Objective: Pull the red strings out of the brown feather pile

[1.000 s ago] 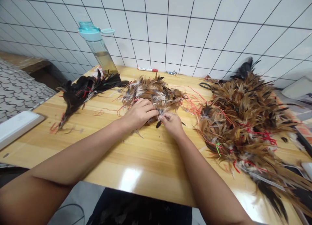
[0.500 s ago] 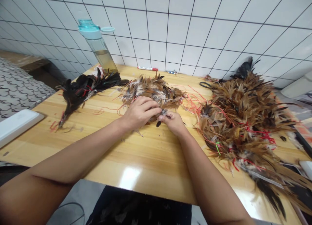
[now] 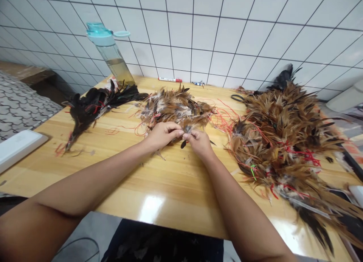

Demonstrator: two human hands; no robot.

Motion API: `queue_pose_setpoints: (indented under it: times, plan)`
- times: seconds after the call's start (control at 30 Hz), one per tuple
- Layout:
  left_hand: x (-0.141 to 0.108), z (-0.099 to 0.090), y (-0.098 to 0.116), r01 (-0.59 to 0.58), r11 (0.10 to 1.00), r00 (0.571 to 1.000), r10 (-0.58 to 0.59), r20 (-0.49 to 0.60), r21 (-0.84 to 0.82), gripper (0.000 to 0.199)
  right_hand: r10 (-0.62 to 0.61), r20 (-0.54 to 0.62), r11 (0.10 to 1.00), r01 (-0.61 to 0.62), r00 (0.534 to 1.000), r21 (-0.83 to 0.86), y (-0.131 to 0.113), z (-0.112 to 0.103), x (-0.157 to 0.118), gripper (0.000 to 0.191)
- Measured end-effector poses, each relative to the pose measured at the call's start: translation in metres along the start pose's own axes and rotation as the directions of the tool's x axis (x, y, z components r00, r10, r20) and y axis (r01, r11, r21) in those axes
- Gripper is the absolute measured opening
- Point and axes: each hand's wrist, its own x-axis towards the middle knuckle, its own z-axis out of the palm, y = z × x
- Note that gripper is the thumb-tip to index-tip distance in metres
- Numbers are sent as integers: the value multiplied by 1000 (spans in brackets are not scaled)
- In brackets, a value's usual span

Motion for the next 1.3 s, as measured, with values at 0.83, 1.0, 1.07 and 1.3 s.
queue_pose_setpoints:
  times: [0.83, 1.0, 1.07, 1.3]
  plan:
    - [3, 0, -3, 231, 643, 973, -152, 174, -730, 38, 22, 189, 955, -77, 982, 285, -18, -5, -5, 26]
    - [2, -1, -3, 311, 547, 950, -183, 252, -777, 39, 5, 194, 937, -73, 981, 343, -18, -4, -5, 27]
    - [1, 0, -3, 322, 537, 947, -183, 265, -780, 40, -4, 200, 934, -68, 980, 351, -18, -4, -5, 26]
    - [0, 4, -2, 314, 536, 949, -157, 273, -784, 41, -37, 197, 953, -25, 980, 301, -16, -4, -6, 28]
